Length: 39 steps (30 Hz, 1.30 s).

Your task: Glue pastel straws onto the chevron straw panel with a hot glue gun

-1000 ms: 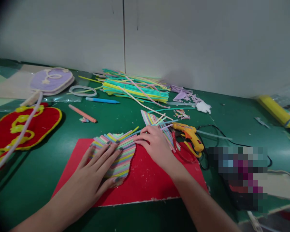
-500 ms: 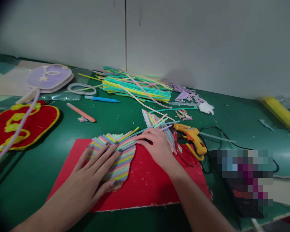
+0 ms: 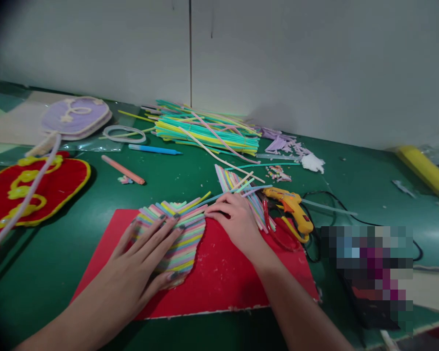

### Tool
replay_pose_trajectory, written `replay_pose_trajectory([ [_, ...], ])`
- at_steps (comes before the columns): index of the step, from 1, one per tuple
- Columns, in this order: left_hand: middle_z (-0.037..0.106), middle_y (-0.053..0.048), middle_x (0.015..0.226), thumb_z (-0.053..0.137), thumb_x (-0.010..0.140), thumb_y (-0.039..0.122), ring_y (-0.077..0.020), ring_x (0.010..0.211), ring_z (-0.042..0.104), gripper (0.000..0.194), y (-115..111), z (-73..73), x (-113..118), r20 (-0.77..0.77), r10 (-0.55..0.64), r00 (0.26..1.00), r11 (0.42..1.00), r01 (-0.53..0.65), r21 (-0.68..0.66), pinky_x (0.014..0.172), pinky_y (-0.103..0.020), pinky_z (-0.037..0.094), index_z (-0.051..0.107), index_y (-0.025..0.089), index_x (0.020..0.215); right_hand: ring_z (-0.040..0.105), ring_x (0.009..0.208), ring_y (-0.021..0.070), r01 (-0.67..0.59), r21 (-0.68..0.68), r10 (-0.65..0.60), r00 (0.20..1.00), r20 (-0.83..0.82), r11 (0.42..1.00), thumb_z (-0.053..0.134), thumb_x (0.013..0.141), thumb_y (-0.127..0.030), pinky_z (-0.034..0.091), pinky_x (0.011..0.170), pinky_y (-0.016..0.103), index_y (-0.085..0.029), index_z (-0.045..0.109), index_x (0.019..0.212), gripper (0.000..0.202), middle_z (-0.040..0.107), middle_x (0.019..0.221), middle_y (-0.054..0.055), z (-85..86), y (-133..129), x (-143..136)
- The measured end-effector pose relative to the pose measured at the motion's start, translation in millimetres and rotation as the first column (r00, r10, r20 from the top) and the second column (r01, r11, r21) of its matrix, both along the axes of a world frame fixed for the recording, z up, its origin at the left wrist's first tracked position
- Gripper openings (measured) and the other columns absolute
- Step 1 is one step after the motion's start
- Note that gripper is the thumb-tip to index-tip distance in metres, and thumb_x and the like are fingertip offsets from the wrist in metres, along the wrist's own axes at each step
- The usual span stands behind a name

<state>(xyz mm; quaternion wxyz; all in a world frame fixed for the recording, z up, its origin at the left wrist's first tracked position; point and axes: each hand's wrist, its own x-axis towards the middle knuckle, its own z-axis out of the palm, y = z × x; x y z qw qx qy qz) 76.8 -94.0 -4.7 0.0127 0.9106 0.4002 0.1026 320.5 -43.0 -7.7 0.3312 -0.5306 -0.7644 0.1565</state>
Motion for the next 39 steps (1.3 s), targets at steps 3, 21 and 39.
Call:
replay_pose_trajectory([
  [3,0.039,-0.006,0.149,0.030,0.096,0.049,-0.0265,0.135,0.038,0.055,0.1,-0.1,0.4,0.001,-0.001,1.000,1.000,0.001,0.008,0.110,-0.053,0.029,0.037,0.022,0.144,0.059,0.083,0.0168,0.003,-0.001,-0.003,1.000,0.004,1.000,0.064,0.085,-0.028,0.046,0.079,0.035,-0.026,0.073,0.081,0.010,0.065,0.082,0.001,0.1,-0.3,-0.1],
  [21,0.039,-0.005,0.149,0.028,0.099,0.036,-0.0221,0.138,0.035,0.047,5.4,9.0,-0.3,0.118,0.035,0.992,0.988,-0.017,-0.152,0.112,-0.052,0.027,0.034,0.024,0.144,0.061,0.081,0.0171,-0.018,0.040,0.018,1.000,-0.007,0.999,0.060,0.087,-0.035,0.048,0.077,0.035,-0.027,0.074,0.082,0.017,0.067,0.081,0.002,1.6,1.1,1.1],
  [39,0.066,-0.010,0.117,0.043,0.088,0.037,-0.0242,0.104,0.063,0.041,87.1,45.3,-1.5,0.153,0.246,0.957,0.892,-0.162,-0.422,0.085,-0.031,0.048,0.058,0.018,0.121,0.058,0.080,0.0250,0.777,0.150,-0.790,0.588,0.172,0.611,0.049,0.085,-0.044,0.045,0.075,0.038,-0.014,0.067,0.086,0.035,0.065,0.087,0.014,34.4,-23.2,105.1],
])
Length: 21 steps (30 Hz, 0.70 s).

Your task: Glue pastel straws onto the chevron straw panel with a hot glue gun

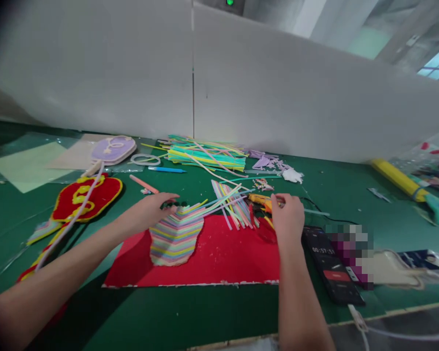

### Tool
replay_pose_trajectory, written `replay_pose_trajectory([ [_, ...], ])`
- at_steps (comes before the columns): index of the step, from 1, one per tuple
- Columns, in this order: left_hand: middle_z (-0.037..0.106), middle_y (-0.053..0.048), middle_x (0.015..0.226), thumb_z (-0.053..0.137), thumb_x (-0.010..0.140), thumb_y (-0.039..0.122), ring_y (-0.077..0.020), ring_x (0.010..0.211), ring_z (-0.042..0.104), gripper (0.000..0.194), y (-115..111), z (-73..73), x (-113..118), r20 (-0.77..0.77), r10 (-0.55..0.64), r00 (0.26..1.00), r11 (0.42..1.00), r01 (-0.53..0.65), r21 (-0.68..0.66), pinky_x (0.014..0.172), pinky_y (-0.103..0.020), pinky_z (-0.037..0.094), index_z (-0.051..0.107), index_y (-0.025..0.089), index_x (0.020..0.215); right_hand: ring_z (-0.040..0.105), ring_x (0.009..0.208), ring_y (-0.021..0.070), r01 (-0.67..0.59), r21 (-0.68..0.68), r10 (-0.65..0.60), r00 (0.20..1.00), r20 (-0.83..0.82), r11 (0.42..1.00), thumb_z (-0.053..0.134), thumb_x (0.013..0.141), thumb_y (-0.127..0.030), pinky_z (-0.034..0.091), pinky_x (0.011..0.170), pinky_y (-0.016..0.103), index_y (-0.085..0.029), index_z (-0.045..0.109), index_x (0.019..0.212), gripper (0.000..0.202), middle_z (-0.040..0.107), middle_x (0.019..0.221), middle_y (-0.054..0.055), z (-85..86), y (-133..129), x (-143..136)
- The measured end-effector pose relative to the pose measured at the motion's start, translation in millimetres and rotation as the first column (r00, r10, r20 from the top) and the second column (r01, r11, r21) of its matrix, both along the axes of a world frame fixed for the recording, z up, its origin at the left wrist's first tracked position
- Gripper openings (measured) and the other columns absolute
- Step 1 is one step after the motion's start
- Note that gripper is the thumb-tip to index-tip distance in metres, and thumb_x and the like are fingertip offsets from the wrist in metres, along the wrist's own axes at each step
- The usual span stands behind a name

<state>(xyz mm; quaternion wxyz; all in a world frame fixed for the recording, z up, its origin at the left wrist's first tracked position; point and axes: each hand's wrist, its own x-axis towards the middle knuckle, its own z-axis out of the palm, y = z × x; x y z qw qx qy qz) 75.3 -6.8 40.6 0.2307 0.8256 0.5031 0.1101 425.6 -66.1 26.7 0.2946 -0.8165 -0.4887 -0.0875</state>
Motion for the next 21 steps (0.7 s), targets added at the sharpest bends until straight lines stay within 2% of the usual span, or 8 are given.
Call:
replay_pose_trajectory([
  [3,0.069,-0.007,0.107,0.056,0.078,0.035,-0.0227,0.095,0.065,0.038,15.5,4.6,14.9,-0.084,-0.097,0.992,0.994,0.092,-0.065,0.080,-0.027,0.048,0.066,0.019,0.111,0.058,0.072,0.0259,0.059,-0.125,-0.067,0.996,-0.060,0.990,0.051,0.081,-0.049,0.044,0.067,0.037,-0.012,0.067,0.084,0.040,0.065,0.076,0.013,-21.8,-1.4,20.5],
  [6,0.070,-0.006,0.096,0.066,0.064,0.029,-0.0221,0.088,0.064,0.036,27.9,6.6,24.5,-0.146,-0.165,0.975,0.980,0.146,-0.134,0.071,-0.024,0.046,0.070,0.019,0.098,0.061,0.074,0.0265,0.059,-0.243,-0.085,0.991,-0.100,0.968,0.053,0.077,-0.054,0.044,0.067,0.035,-0.012,0.067,0.084,0.044,0.067,0.078,0.014,-35.7,-1.6,29.9],
  [9,0.070,-0.004,0.091,0.066,0.061,0.029,-0.0201,0.084,0.062,0.029,35.0,11.5,27.1,-0.128,-0.205,0.970,0.966,0.179,-0.188,0.068,-0.023,0.042,0.071,0.018,0.088,0.063,0.080,0.0279,0.022,-0.313,-0.064,0.990,-0.122,0.949,0.050,0.080,-0.056,0.044,0.072,0.035,-0.014,0.069,0.082,0.046,0.069,0.083,0.015,-37.6,-1.5,32.7],
  [12,0.066,0.001,0.076,0.066,0.061,0.032,-0.0157,0.073,0.057,0.022,38.4,23.7,23.2,-0.039,-0.211,0.977,0.951,0.196,-0.239,0.062,-0.022,0.037,0.069,0.018,0.078,0.063,0.087,0.0294,0.030,-0.321,-0.074,0.989,-0.126,0.947,0.046,0.083,-0.055,0.044,0.074,0.035,-0.013,0.069,0.088,0.048,0.068,0.091,0.017,-33.8,-1.6,30.6],
  [15,0.056,0.005,0.062,0.070,0.061,0.035,-0.0122,0.062,0.050,0.021,38.4,43.1,13.9,0.101,-0.161,0.982,0.938,0.184,-0.295,0.055,-0.022,0.032,0.065,0.018,0.073,0.063,0.088,0.0291,0.070,-0.294,-0.113,0.985,-0.132,0.953,0.041,0.087,-0.053,0.044,0.074,0.036,-0.012,0.068,0.093,0.050,0.067,0.096,0.018,-28.5,-1.6,25.4],
  [17,0.054,0.006,0.059,0.074,0.060,0.036,-0.0111,0.059,0.047,0.024,35.4,56.6,5.7,0.212,-0.099,0.972,0.923,0.170,-0.345,0.053,-0.021,0.030,0.064,0.017,0.072,0.063,0.087,0.0287,0.090,-0.272,-0.133,0.980,-0.145,0.958,0.040,0.087,-0.054,0.044,0.072,0.035,-0.012,0.067,0.095,0.051,0.066,0.098,0.018,-24.8,-1.6,21.5],
  [19,0.055,0.005,0.062,0.077,0.059,0.035,-0.0104,0.060,0.048,0.028,29.7,66.5,-2.3,0.332,0.001,0.943,0.915,0.133,-0.381,0.052,-0.020,0.031,0.063,0.016,0.074,0.062,0.087,0.0289,0.104,-0.250,-0.147,0.976,-0.163,0.963,0.040,0.087,-0.056,0.045,0.071,0.036,-0.012,0.067,0.096,0.052,0.065,0.099,0.018,-20.9,-1.7,17.7],
  [21,0.057,0.005,0.067,0.078,0.062,0.034,-0.0095,0.062,0.049,0.029,22.1,69.6,-8.4,0.454,0.140,0.880,0.913,0.062,-0.403,0.054,-0.019,0.034,0.062,0.015,0.076,0.062,0.087,0.0292,0.116,-0.229,-0.160,0.970,-0.182,0.966,0.039,0.087,-0.057,0.045,0.071,0.036,-0.012,0.066,0.097,0.053,0.065,0.100,0.018,-17.1,-1.9,14.1],
])
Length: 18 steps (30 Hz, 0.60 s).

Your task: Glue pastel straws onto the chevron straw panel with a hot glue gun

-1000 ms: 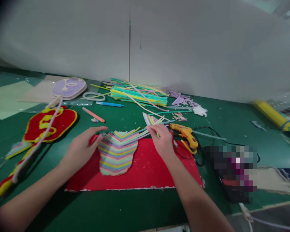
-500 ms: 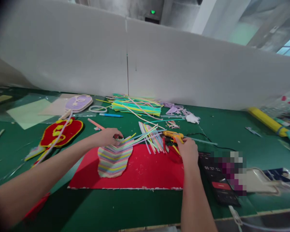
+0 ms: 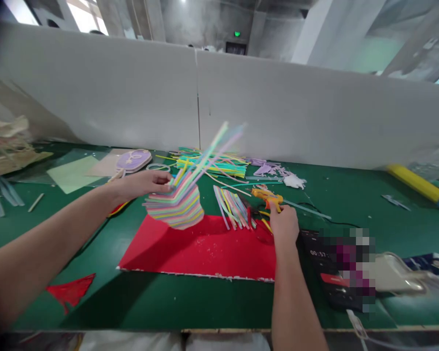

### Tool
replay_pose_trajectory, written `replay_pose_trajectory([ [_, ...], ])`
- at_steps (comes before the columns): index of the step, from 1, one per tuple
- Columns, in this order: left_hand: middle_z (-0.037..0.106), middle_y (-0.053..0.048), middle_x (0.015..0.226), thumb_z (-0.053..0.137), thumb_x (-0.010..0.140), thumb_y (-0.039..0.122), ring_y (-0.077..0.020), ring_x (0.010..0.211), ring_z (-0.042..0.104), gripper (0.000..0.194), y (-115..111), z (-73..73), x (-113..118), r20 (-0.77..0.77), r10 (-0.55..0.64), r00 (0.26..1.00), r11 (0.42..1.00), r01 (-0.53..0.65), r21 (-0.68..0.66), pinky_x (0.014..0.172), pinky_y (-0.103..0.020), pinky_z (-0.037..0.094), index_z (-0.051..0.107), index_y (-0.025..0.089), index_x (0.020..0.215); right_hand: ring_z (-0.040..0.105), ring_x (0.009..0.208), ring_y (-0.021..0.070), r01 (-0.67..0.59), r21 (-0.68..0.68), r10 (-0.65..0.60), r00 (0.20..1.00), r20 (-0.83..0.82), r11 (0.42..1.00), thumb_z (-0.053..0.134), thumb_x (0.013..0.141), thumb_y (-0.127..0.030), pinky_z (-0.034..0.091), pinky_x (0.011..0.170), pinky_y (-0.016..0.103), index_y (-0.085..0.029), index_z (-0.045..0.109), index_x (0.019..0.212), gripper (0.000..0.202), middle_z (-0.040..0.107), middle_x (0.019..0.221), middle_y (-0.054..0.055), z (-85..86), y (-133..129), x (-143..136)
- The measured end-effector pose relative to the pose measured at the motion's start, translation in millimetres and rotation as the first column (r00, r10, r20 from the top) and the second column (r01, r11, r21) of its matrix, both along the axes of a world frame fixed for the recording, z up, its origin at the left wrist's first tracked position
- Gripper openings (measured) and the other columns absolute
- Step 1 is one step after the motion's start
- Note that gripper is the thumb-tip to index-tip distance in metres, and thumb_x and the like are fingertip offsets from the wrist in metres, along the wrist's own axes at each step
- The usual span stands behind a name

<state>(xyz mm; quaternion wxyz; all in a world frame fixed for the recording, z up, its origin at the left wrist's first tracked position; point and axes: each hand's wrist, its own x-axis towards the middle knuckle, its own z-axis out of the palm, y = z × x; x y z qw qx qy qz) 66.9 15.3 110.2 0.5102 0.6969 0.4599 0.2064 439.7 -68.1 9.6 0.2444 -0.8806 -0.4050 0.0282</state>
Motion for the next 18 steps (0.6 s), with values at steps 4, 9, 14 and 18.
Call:
replay_pose_trajectory([
  [4,0.058,0.003,0.073,0.069,0.079,0.031,-0.0079,0.063,0.052,0.020,-19.0,-16.7,-0.1,0.202,0.321,0.925,0.943,-0.291,-0.163,0.056,-0.018,0.041,0.060,0.015,0.084,0.062,0.092,0.0299,0.042,0.050,-0.040,0.999,-0.034,0.998,0.037,0.089,-0.054,0.045,0.074,0.037,-0.012,0.063,0.102,0.051,0.064,0.104,0.019,6.1,-1.0,-5.9],
  [9,0.063,-0.003,0.090,0.057,0.091,0.029,-0.0120,0.072,0.061,0.018,-53.9,-54.9,18.1,0.203,0.570,0.796,0.773,-0.436,-0.461,0.063,-0.028,0.053,0.060,0.013,0.099,0.062,0.093,0.0310,0.072,0.068,-0.066,0.994,-0.082,0.995,0.035,0.090,-0.052,0.045,0.077,0.039,-0.012,0.060,0.106,0.049,0.066,0.100,0.019,8.4,-1.9,-10.6],
  [14,0.066,-0.002,0.086,0.058,0.089,0.014,-0.0106,0.070,0.064,0.005,-91.4,-70.3,29.3,0.251,0.696,0.672,0.665,-0.474,-0.577,0.064,-0.025,0.056,0.062,0.011,0.090,0.063,0.094,0.0307,0.066,0.045,-0.061,0.992,-0.113,0.997,0.038,0.091,-0.051,0.045,0.077,0.038,-0.014,0.059,0.105,0.045,0.067,0.100,0.018,6.2,0.5,-14.1],
  [18,0.070,-0.002,0.081,0.056,0.086,0.005,-0.0084,0.072,0.067,0.012,-101.0,-68.9,32.1,0.347,0.739,0.578,0.656,-0.499,-0.567,0.071,-0.017,0.055,0.063,0.014,0.082,0.064,0.094,0.0297,0.065,0.022,-0.061,0.990,-0.129,0.998,0.037,0.092,-0.050,0.046,0.077,0.038,-0.016,0.056,0.108,0.042,0.068,0.095,0.016,5.6,3.2,-16.8],
])
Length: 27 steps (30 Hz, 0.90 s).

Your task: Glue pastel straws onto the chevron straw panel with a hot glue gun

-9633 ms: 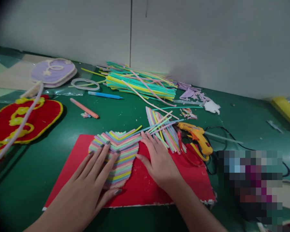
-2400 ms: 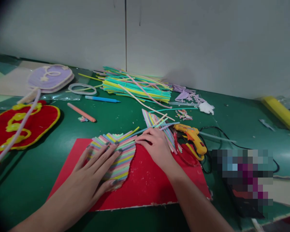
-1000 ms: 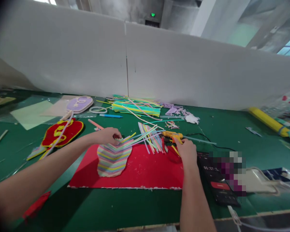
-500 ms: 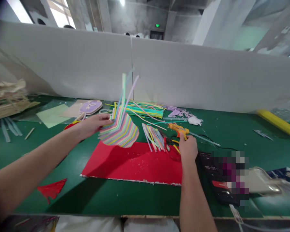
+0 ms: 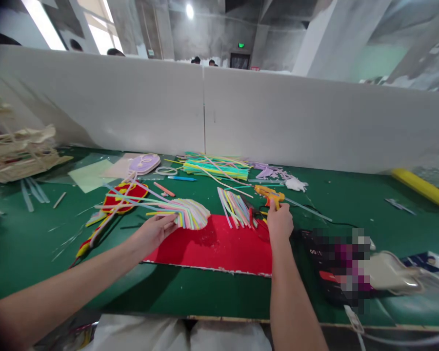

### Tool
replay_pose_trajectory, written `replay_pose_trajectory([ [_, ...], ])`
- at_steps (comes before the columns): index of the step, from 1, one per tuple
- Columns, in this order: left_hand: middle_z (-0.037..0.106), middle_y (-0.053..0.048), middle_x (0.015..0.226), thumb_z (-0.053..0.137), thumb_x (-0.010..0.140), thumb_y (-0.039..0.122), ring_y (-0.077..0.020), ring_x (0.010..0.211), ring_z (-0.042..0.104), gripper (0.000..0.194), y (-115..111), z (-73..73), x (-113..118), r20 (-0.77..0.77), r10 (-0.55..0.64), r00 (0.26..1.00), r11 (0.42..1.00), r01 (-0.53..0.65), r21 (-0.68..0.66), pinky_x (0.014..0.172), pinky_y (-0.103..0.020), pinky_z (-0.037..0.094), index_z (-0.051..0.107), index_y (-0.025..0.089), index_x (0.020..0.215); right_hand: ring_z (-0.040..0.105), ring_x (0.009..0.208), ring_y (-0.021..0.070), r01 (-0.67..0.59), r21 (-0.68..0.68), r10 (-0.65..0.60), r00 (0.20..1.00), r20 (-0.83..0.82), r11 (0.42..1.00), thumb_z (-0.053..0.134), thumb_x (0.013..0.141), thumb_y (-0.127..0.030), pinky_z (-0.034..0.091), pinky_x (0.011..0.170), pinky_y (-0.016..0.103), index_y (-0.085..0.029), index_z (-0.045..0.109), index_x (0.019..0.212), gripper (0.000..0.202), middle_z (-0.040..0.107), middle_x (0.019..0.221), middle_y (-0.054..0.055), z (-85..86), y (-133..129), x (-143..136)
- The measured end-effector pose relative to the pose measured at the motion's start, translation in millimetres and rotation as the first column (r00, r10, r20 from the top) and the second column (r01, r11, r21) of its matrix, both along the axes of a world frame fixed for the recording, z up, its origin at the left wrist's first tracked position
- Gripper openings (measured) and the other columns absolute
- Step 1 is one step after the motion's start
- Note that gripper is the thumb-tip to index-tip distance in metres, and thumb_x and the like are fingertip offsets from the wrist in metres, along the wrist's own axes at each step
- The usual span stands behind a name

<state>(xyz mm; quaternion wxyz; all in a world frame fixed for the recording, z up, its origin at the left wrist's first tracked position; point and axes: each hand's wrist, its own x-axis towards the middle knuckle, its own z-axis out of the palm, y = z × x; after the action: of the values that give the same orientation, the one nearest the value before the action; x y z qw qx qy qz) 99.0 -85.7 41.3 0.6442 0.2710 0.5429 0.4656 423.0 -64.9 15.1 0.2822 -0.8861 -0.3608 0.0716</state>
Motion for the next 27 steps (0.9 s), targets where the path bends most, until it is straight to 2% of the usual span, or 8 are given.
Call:
replay_pose_trajectory([
  [3,0.073,-0.002,0.088,0.056,0.087,0.009,-0.0094,0.081,0.069,0.010,-1.6,-1.6,4.0,0.014,-0.011,1.000,1.000,0.011,0.021,0.078,-0.018,0.055,0.062,0.017,0.087,0.064,0.093,0.0288,-0.005,-0.012,0.005,1.000,0.000,1.000,0.037,0.092,-0.051,0.046,0.076,0.037,-0.016,0.055,0.108,0.042,0.067,0.097,0.016,0.5,0.8,-1.5],
  [6,0.074,-0.009,0.089,0.059,0.085,0.016,-0.0157,0.084,0.071,0.004,-7.9,-2.6,5.7,-0.011,-0.173,0.985,0.984,0.172,-0.041,0.080,-0.025,0.056,0.062,0.014,0.087,0.064,0.092,0.0286,-0.011,-0.022,0.011,1.000,0.003,1.000,0.037,0.092,-0.051,0.046,0.075,0.036,-0.016,0.055,0.108,0.042,0.067,0.097,0.016,1.3,0.8,-2.9],
  [10,0.073,-0.019,0.088,0.068,0.076,0.032,-0.0266,0.082,0.072,0.022,-16.1,3.6,-0.6,-0.078,-0.500,0.862,0.865,0.494,-0.093,0.075,-0.037,0.058,0.065,0.011,0.083,0.064,0.092,0.0283,-0.020,-0.022,0.020,1.000,0.008,1.000,0.036,0.092,-0.050,0.045,0.074,0.035,-0.016,0.053,0.111,0.042,0.067,0.097,0.016,2.8,0.7,-5.6],
  [13,0.073,-0.012,0.082,0.069,0.073,0.039,-0.0230,0.072,0.070,0.026,-6.2,11.0,-5.3,-0.242,-0.599,0.763,0.789,0.614,-0.016,0.067,-0.034,0.056,0.065,0.014,0.081,0.064,0.091,0.0284,-0.046,-0.016,0.046,0.999,0.011,0.999,0.035,0.092,-0.051,0.045,0.073,0.035,-0.017,0.052,0.114,0.044,0.067,0.097,0.015,4.3,0.3,-8.6],
  [15,0.070,-0.006,0.073,0.068,0.072,0.039,-0.0190,0.063,0.064,0.023,10.2,15.9,-6.0,-0.417,-0.556,0.719,0.769,0.636,0.071,0.060,-0.030,0.052,0.066,0.017,0.078,0.064,0.091,0.0283,-0.069,-0.013,0.069,0.998,0.013,0.998,0.034,0.091,-0.052,0.044,0.072,0.034,-0.018,0.051,0.115,0.045,0.067,0.097,0.015,5.3,0.1,-11.1],
  [18,0.065,-0.003,0.078,0.069,0.071,0.031,-0.0187,0.078,0.060,0.012,41.2,21.8,-4.7,-0.650,-0.389,0.653,0.717,0.658,0.231,0.071,-0.027,0.047,0.067,0.020,0.074,0.065,0.090,0.0290,-0.097,-0.010,0.097,0.995,0.021,0.995,0.038,0.087,-0.059,0.044,0.070,0.034,-0.018,0.050,0.117,0.053,0.067,0.097,0.014,7.2,0.1,-16.2],
  [20,0.062,-0.004,0.084,0.068,0.071,0.028,-0.0200,0.085,0.057,0.007,59.5,22.9,-3.4,-0.747,-0.306,0.591,0.651,0.702,0.289,0.077,-0.027,0.044,0.068,0.021,0.072,0.065,0.089,0.0297,-0.118,-0.012,0.119,0.993,0.030,0.993,0.045,0.081,-0.065,0.044,0.068,0.033,-0.018,0.049,0.119,0.061,0.067,0.098,0.014,9.4,-0.4,-20.5],
  [27,0.060,-0.004,0.082,0.062,0.077,0.022,-0.0176,0.076,0.057,0.013,87.5,6.0,-5.1,-0.891,-0.272,0.364,0.389,0.888,0.244,0.071,-0.026,0.040,0.074,0.021,0.082,0.065,0.083,0.0283,-0.176,-0.028,0.178,0.981,0.077,0.984,0.056,0.074,-0.061,0.041,0.060,0.030,-0.022,0.048,0.118,0.059,0.067,0.094,0.009,20.0,-23.0,-45.1],
])
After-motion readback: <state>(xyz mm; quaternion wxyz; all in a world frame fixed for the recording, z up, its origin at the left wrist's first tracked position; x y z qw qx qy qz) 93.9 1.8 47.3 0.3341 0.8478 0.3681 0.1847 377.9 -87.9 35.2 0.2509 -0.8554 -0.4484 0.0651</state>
